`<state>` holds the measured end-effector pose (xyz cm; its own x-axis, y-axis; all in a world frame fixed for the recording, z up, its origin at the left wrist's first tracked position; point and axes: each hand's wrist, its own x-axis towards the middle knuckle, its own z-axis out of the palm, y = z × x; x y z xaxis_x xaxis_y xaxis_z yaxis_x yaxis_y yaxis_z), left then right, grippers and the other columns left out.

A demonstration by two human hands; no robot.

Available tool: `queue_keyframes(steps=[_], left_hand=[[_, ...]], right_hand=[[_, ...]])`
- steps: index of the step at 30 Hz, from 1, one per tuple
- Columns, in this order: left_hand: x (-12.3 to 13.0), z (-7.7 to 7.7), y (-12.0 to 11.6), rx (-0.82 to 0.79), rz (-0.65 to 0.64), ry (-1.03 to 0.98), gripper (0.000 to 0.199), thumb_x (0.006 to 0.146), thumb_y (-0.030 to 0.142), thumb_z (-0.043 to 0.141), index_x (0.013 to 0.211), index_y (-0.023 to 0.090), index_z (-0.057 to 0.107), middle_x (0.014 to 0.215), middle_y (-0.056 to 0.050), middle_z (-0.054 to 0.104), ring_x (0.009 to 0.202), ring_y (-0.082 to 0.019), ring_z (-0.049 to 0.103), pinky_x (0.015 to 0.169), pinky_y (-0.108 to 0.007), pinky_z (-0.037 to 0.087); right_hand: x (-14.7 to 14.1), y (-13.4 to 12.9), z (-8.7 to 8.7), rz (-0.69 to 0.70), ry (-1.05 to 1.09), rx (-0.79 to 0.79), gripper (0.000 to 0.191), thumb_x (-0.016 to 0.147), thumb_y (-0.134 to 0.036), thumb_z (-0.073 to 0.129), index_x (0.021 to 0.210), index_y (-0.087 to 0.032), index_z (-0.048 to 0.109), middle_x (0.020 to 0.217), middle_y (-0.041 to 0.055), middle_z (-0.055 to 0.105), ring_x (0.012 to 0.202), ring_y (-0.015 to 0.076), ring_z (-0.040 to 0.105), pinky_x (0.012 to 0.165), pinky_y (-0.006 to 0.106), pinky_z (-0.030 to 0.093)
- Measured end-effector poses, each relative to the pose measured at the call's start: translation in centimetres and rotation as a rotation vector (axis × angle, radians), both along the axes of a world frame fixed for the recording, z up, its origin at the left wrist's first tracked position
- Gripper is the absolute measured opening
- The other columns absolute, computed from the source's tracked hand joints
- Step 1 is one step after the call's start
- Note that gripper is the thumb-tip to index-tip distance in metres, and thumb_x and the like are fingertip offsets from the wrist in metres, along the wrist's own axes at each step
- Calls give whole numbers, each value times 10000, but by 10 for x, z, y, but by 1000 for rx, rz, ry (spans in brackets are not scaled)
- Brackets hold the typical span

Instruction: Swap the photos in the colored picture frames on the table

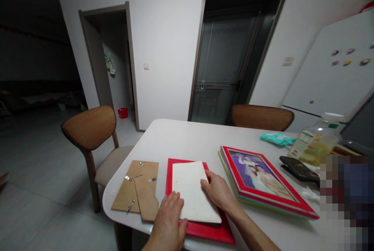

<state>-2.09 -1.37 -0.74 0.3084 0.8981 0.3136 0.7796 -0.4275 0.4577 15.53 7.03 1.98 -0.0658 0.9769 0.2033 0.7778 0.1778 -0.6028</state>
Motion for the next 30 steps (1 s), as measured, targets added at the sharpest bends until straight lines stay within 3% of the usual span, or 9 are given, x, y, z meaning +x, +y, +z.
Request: queue_keyframes(steps=[7, 15, 18, 20, 24, 26, 30], left_hand=[[3, 18, -1, -79, 4, 194, 436, 681, 125, 450, 1109, 61, 505, 1225, -164, 452, 1145, -270, 391, 954, -448, 325], [-2, 13, -7, -37, -47, 118, 404, 719, 149, 464, 1120, 109, 491, 1229, -127, 461, 1156, -237, 382, 971, -424, 307], [-27, 16, -11, 0, -11, 77, 479, 727, 183, 474, 1195, 107, 404, 1296, -136, 366, 1195, -225, 319, 972, -408, 305], [-56, 15, -13, 1, 86, 86, 526, 721, 212, 493, 1223, 121, 366, 1321, -131, 323, 1218, -225, 270, 984, -420, 274], [-117, 7, -15, -118, 354, 197, 612, 643, 260, 573, 1190, 42, 404, 1285, -209, 349, 1193, -296, 302, 970, -474, 259], [-137, 0, -16, -99, 389, 218, 588, 644, 286, 575, 1159, 34, 446, 1273, -216, 365, 1184, -306, 315, 964, -465, 273], [-155, -14, -20, 22, 329, 188, 536, 609, 233, 610, 1116, 92, 507, 1232, -172, 441, 1141, -281, 392, 939, -411, 332]], right_hand=[[-3, -3, -2, -68, -234, 8, 328, 692, -211, 435, 984, -111, 545, 924, 131, 614, 840, 204, 558, 717, 255, 372], [-2, -7, -6, -52, -309, 27, 373, 726, -238, 412, 1054, -103, 526, 942, 135, 592, 835, 203, 556, 719, 270, 379], [-12, -17, -2, 14, -250, 36, 372, 737, -250, 410, 1062, -113, 527, 980, 128, 568, 840, 190, 551, 734, 266, 382], [-25, -27, 3, 124, -185, 42, 352, 750, -253, 401, 1050, -131, 537, 974, 114, 560, 824, 176, 548, 734, 258, 385], [-72, -45, 15, 334, -97, 78, 314, 753, -251, 409, 1018, -174, 558, 930, 84, 560, 845, 172, 519, 763, 265, 376], [-100, -50, 16, 391, -117, 98, 307, 729, -306, 452, 985, -187, 571, 906, 78, 560, 863, 193, 501, 766, 292, 373], [-147, -49, 5, 392, -185, 67, 416, 573, -395, 593, 913, -156, 573, 898, 97, 539, 866, 241, 481, 747, 348, 383]])
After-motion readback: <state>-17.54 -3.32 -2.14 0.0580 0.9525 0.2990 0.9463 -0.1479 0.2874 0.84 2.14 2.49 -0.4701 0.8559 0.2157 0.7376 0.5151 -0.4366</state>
